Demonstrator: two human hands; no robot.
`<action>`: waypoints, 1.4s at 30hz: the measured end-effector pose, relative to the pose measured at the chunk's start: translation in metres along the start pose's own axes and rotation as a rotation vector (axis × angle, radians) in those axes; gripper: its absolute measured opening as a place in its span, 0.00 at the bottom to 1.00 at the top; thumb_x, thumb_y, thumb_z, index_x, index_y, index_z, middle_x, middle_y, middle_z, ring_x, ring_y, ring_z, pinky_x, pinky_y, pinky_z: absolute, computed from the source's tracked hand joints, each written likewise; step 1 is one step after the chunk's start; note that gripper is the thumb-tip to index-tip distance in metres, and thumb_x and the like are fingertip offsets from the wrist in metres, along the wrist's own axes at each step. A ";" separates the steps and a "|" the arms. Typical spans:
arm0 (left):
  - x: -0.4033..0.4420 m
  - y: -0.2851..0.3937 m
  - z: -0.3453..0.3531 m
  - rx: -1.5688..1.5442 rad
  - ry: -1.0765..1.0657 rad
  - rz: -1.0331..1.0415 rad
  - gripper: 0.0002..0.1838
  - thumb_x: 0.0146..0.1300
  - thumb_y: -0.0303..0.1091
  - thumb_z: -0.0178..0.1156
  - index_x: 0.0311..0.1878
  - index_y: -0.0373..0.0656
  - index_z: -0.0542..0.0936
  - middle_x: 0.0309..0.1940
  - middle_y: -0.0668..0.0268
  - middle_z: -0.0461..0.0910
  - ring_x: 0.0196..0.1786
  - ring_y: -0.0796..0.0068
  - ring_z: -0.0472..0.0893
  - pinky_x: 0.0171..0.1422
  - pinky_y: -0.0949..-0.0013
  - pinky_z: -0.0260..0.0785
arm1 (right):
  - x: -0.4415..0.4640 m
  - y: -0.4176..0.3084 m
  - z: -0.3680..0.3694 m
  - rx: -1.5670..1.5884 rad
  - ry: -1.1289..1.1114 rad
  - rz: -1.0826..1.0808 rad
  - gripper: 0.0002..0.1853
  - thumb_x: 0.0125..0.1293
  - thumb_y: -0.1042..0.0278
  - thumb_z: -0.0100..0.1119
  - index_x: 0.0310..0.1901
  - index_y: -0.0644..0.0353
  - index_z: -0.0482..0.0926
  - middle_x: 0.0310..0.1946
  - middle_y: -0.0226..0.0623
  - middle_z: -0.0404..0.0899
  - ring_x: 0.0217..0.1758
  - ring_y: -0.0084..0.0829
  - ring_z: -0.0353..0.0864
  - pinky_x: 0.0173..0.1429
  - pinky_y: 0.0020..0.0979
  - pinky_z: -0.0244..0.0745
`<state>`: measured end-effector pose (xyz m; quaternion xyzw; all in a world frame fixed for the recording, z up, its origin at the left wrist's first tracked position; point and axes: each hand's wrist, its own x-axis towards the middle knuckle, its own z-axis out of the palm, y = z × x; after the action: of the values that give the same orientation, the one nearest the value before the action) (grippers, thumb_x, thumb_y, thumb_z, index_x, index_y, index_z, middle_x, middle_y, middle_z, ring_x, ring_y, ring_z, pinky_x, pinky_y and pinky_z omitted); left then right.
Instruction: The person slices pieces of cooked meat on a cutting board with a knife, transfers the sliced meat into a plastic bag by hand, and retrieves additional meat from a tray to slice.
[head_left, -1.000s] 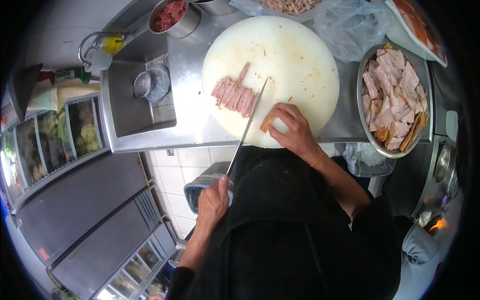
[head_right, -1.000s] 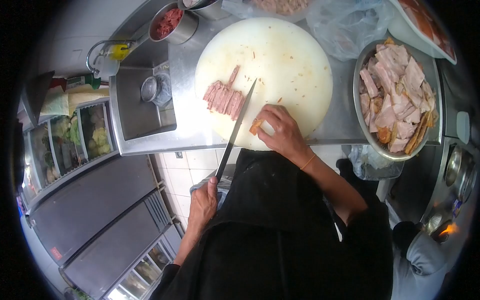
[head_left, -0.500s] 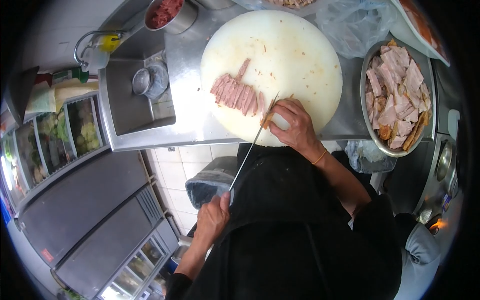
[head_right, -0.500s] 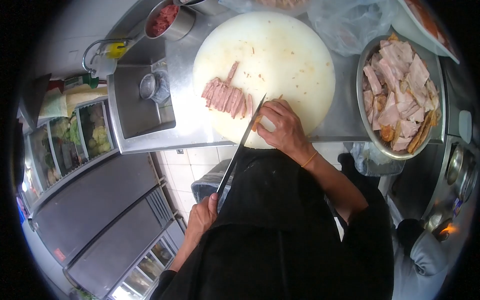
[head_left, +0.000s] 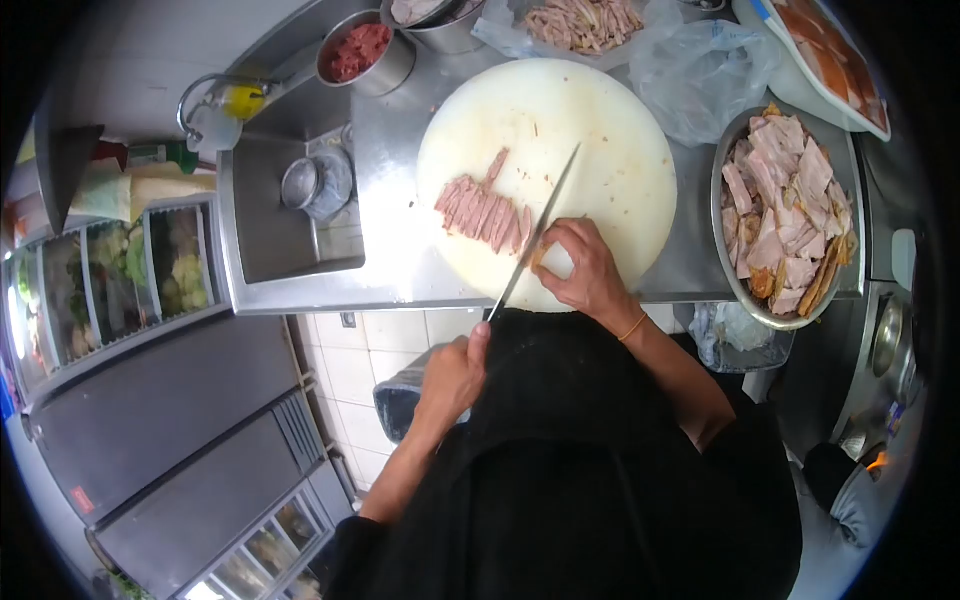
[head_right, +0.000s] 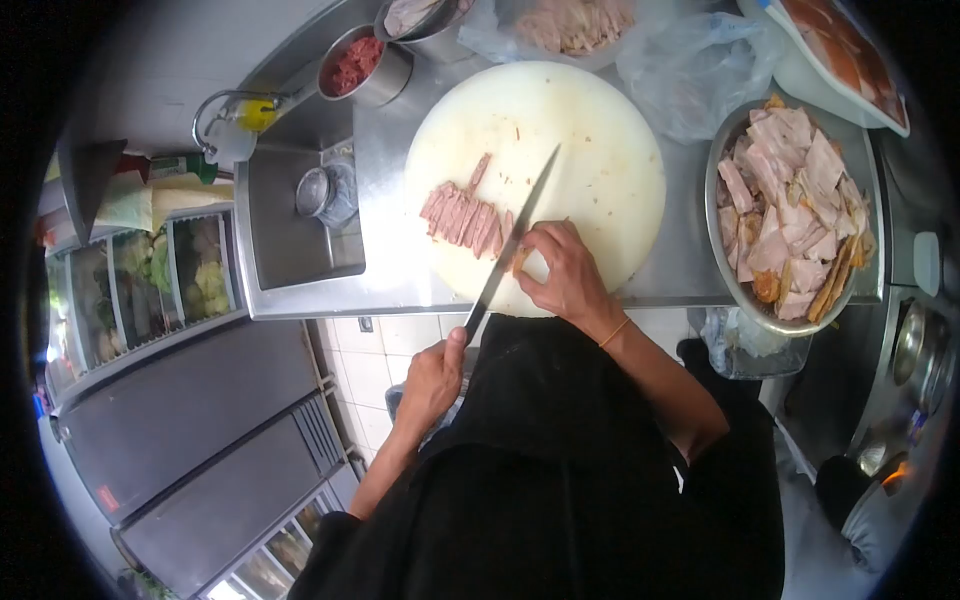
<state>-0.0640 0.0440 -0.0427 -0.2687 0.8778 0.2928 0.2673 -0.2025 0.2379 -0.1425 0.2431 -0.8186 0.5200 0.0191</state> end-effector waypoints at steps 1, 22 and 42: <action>-0.005 -0.001 -0.010 -0.023 0.029 -0.054 0.38 0.82 0.59 0.41 0.39 0.30 0.84 0.35 0.30 0.81 0.46 0.24 0.80 0.53 0.37 0.71 | -0.003 0.000 0.001 0.003 -0.002 0.011 0.14 0.54 0.76 0.72 0.43 0.60 0.80 0.48 0.43 0.81 0.56 0.48 0.79 0.62 0.43 0.76; -0.012 -0.077 -0.069 0.237 0.235 -0.095 0.40 0.82 0.59 0.41 0.33 0.28 0.84 0.33 0.28 0.82 0.44 0.25 0.83 0.56 0.37 0.74 | 0.058 0.009 -0.006 -0.429 0.051 0.308 0.06 0.63 0.72 0.62 0.40 0.62 0.83 0.39 0.46 0.84 0.47 0.50 0.82 0.55 0.48 0.76; 0.030 -0.142 -0.121 -0.381 -0.547 -0.207 0.44 0.73 0.80 0.38 0.23 0.43 0.71 0.11 0.71 0.66 0.11 0.78 0.68 0.16 0.75 0.62 | 0.041 -0.032 0.119 -0.635 0.313 0.303 0.60 0.49 0.31 0.75 0.75 0.65 0.62 0.64 0.58 0.65 0.67 0.54 0.62 0.68 0.55 0.58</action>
<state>-0.0336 -0.1420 -0.0311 -0.3132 0.6711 0.4840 0.4660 -0.1985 0.1087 -0.1583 0.0192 -0.9527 0.2683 0.1411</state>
